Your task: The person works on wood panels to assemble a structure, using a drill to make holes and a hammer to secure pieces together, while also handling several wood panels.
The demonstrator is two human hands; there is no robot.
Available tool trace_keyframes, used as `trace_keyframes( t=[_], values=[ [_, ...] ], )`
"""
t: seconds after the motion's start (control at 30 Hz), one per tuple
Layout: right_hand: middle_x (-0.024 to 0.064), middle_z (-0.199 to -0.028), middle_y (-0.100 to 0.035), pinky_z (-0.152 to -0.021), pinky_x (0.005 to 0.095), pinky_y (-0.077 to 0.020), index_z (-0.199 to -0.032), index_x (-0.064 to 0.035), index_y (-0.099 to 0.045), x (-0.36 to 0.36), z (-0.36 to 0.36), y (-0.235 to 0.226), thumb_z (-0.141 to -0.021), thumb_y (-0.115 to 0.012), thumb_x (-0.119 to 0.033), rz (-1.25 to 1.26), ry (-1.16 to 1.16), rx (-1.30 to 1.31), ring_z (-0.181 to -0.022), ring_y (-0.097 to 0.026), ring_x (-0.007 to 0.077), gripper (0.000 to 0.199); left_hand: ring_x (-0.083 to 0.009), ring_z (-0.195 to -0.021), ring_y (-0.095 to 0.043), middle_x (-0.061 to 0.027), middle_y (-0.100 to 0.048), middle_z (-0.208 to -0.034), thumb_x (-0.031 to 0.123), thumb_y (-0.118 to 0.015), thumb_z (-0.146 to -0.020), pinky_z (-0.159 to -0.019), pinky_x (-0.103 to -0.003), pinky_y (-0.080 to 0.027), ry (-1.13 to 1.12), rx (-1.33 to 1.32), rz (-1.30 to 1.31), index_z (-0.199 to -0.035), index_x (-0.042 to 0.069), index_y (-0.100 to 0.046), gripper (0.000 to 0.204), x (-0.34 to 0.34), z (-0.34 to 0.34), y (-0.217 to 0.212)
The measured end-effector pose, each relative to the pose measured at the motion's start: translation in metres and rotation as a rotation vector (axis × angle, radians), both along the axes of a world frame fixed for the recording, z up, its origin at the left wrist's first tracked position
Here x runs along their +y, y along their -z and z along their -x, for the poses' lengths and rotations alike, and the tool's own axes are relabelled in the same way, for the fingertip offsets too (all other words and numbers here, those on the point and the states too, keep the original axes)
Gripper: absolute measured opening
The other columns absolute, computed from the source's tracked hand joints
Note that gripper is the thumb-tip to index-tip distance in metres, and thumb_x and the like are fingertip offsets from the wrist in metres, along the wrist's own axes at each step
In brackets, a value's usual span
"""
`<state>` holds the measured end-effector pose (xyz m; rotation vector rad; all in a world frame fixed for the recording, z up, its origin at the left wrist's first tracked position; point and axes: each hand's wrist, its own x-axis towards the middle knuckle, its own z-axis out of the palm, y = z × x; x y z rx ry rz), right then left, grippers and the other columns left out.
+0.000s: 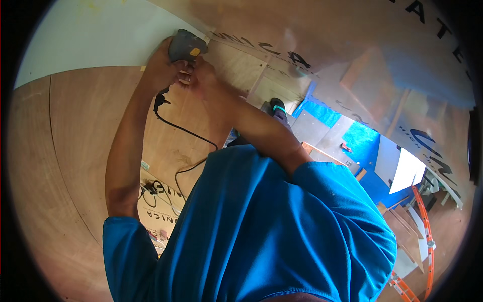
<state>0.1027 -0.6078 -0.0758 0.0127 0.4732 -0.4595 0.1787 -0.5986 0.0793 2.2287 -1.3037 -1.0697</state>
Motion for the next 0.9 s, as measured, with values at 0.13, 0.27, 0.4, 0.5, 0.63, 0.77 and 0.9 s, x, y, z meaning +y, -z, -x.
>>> trace_keyframes(
  t=[0.13,0.27,0.4,0.5,0.63,0.77,0.9],
  values=[
    [0.0087,-0.119,-0.056,-0.096,0.0485,-0.0447,-0.121,-0.0111,-0.052,-0.003,0.0,-0.003,-0.108,-0.017,-0.059,-0.024,-0.027,0.007,-0.11,-0.052,0.0279,0.061,-0.0202,-0.088,-0.071,-0.0156,-0.069,-0.112,-0.003,-0.063,-0.086,-0.063,-0.032,-0.059,0.053,-0.03,0.047,-0.146,0.002,-0.04,0.064,-0.003,-0.01,0.005],
    [0.008,-0.124,-0.057,-0.102,0.0523,-0.0382,-0.125,-0.0116,-0.052,-0.005,0.004,-0.008,-0.108,-0.015,-0.059,0.019,-0.043,0.013,-0.112,-0.052,0.0281,0.063,-0.0217,-0.088,-0.071,-0.0144,-0.07,-0.111,-0.002,-0.061,-0.085,-0.067,-0.032,-0.059,0.048,0.012,-0.035,-0.146,0.0,-0.041,0.064,-0.007,-0.006,-0.002],
    [0.0069,-0.127,-0.056,-0.102,0.0511,-0.0395,-0.128,-0.0133,-0.052,-0.003,0.012,-0.019,-0.108,-0.016,-0.06,0.078,-0.073,-0.034,-0.113,-0.052,0.0279,0.063,-0.0221,-0.085,-0.072,-0.0143,-0.07,-0.108,0.0,-0.061,-0.084,-0.066,-0.031,-0.059,0.03,0.157,0.058,-0.144,-0.002,-0.043,0.063,-0.003,0.004,-0.022],
    [0.0068,-0.121,-0.057,-0.1,0.0478,-0.043,-0.122,-0.0136,-0.053,0.001,0.012,-0.027,-0.107,-0.018,-0.062,0.088,0.054,-0.232,-0.11,-0.055,0.0279,0.062,-0.0218,-0.081,-0.072,-0.015,-0.071,-0.105,0.003,-0.061,-0.085,-0.062,-0.031,-0.058,0.042,0.013,0.131,-0.141,-0.004,-0.046,0.059,0.006,0.007,-0.037],
    [0.006,-0.114,-0.059,-0.099,0.045,-0.0455,-0.119,-0.0132,-0.054,0.007,0.007,-0.025,-0.106,-0.02,-0.063,0.003,0.076,-0.242,-0.107,-0.056,0.0271,0.061,-0.0133,-0.061,-0.06,-0.0094,-0.068,-0.096,0.008,-0.062,-0.085,-0.053,-0.027,-0.05,-0.041,0.076,0.157,-0.141,-0.002,-0.048,0.059,0.018,0.007,-0.037],
    [0.0034,-0.109,-0.06,-0.096,0.0458,-0.0476,-0.119,-0.0143,-0.055,0.02,0.005,-0.012,-0.107,-0.023,-0.061,0.0,0.023,-0.247,-0.105,-0.057,0.0254,0.057,-0.0133,-0.062,-0.062,-0.0094,-0.069,-0.097,0.007,-0.063,-0.084,-0.054,-0.027,-0.05,-0.041,0.019,0.189,-0.144,-0.001,-0.047,0.063,0.032,0.001,-0.025],
    [0.0025,-0.116,-0.06,-0.1,0.0468,-0.0382,-0.118,-0.0167,-0.055,0.034,0.003,-0.006,-0.105,-0.026,-0.065,0.014,-0.039,-0.226,-0.111,-0.054,0.0236,0.057,-0.0129,-0.064,-0.063,-0.0088,-0.069,-0.096,0.009,-0.065,-0.086,-0.055,-0.028,-0.051,-0.06,0.057,0.131,-0.147,0.001,-0.046,0.064,0.048,-0.005,-0.02]
  ],
)
